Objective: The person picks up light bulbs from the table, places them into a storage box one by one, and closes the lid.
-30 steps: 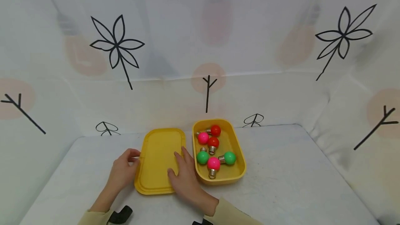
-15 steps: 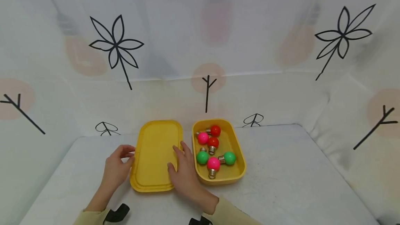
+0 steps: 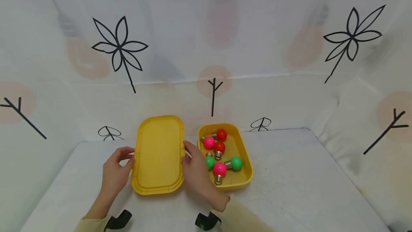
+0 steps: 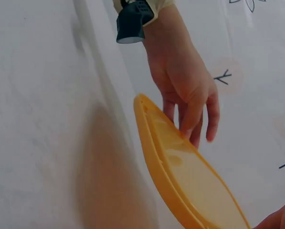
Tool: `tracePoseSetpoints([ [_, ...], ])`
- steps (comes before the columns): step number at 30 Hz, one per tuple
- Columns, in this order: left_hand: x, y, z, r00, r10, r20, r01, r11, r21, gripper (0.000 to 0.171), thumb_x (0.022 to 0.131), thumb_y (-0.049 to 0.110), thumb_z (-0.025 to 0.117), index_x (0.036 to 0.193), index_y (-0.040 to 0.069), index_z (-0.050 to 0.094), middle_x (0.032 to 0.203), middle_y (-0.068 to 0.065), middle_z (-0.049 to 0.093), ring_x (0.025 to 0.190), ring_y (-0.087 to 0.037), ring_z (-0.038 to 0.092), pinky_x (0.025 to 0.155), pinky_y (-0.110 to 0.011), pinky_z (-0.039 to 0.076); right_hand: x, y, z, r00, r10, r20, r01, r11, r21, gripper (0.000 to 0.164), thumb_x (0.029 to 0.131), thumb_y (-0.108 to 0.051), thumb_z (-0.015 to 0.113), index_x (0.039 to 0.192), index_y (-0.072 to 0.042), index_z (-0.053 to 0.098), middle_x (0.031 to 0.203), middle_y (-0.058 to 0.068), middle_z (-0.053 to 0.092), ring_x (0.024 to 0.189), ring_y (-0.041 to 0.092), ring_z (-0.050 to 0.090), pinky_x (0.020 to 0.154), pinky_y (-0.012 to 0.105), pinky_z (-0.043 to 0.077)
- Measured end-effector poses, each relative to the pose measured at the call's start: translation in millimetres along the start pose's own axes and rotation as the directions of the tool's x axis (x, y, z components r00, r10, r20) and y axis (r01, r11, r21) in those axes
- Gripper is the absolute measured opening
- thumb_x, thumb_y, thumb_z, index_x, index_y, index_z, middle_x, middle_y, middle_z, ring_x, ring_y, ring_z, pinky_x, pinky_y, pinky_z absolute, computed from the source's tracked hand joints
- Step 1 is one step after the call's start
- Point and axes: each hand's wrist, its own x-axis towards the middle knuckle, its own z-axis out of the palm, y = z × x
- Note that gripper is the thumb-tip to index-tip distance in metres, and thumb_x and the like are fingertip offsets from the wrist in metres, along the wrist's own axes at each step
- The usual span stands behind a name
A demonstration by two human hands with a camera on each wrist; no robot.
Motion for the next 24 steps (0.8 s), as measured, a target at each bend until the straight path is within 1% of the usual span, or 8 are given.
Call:
tracePoseSetpoints([
  [4,0.7,1.3,-0.4,1.000,-0.002,0.001,0.002,1.000,-0.014,0.031,0.095,0.003,0.063,0.125,0.006,0.059,0.121,-0.016,0.064,0.107,-0.029,0.062,0.072,-0.006,0.041,6,0,-6,0.999,-0.008,-0.047,0.008,1.000,0.004,0.044,0.096,0.002,0.060,0.138,-0.006,0.054,0.136,0.008,0.057,0.125,0.024,0.057,0.094,0.036,0.049],
  [7,1.2,2.5,-0.4,1.000,-0.005,0.006,0.005,0.999,-0.032,0.033,0.095,0.002,0.063,0.127,0.006,0.059,0.122,-0.013,0.063,0.107,-0.028,0.061,0.073,-0.006,0.043,10,1,-8,0.997,0.001,-0.076,0.001,1.000,0.023,0.041,0.094,0.001,0.064,0.133,-0.009,0.059,0.130,0.004,0.062,0.118,0.022,0.062,0.091,0.035,0.051],
  [10,1.1,3.7,-0.7,1.000,-0.010,0.015,0.011,0.998,-0.063,0.035,0.095,0.001,0.063,0.129,0.006,0.058,0.123,-0.012,0.062,0.107,-0.027,0.061,0.073,-0.008,0.046,13,2,-10,0.996,0.025,-0.082,-0.020,0.998,0.052,0.040,0.092,0.001,0.066,0.131,-0.011,0.062,0.125,0.000,0.064,0.114,0.019,0.064,0.089,0.033,0.052],
  [13,1.0,4.4,-1.5,0.999,-0.022,0.029,0.024,0.995,-0.100,0.035,0.096,0.002,0.063,0.131,0.006,0.058,0.125,-0.011,0.061,0.107,-0.026,0.060,0.072,-0.012,0.050,15,3,-13,0.995,0.038,-0.087,-0.033,0.998,0.056,0.039,0.091,0.002,0.067,0.128,-0.012,0.064,0.121,-0.001,0.066,0.112,0.019,0.064,0.088,0.031,0.053],
  [20,1.2,5.0,-3.0,0.996,-0.053,0.069,0.064,0.984,-0.167,0.038,0.098,0.005,0.062,0.136,0.005,0.056,0.128,-0.012,0.059,0.108,-0.025,0.058,0.073,-0.018,0.053,15,-1,-18,0.995,0.015,-0.103,-0.012,0.999,0.037,0.037,0.090,0.004,0.069,0.124,-0.010,0.066,0.117,0.002,0.068,0.109,0.022,0.065,0.088,0.032,0.053],
  [24,2.0,5.7,-4.3,0.990,-0.078,0.116,0.100,0.975,-0.200,0.041,0.099,0.007,0.061,0.139,0.005,0.053,0.130,-0.013,0.057,0.109,-0.025,0.056,0.076,-0.019,0.054,16,-3,-21,0.993,0.007,-0.116,-0.004,1.000,0.029,0.036,0.090,0.004,0.069,0.123,-0.011,0.067,0.116,0.001,0.068,0.108,0.021,0.065,0.091,0.036,0.053],
])
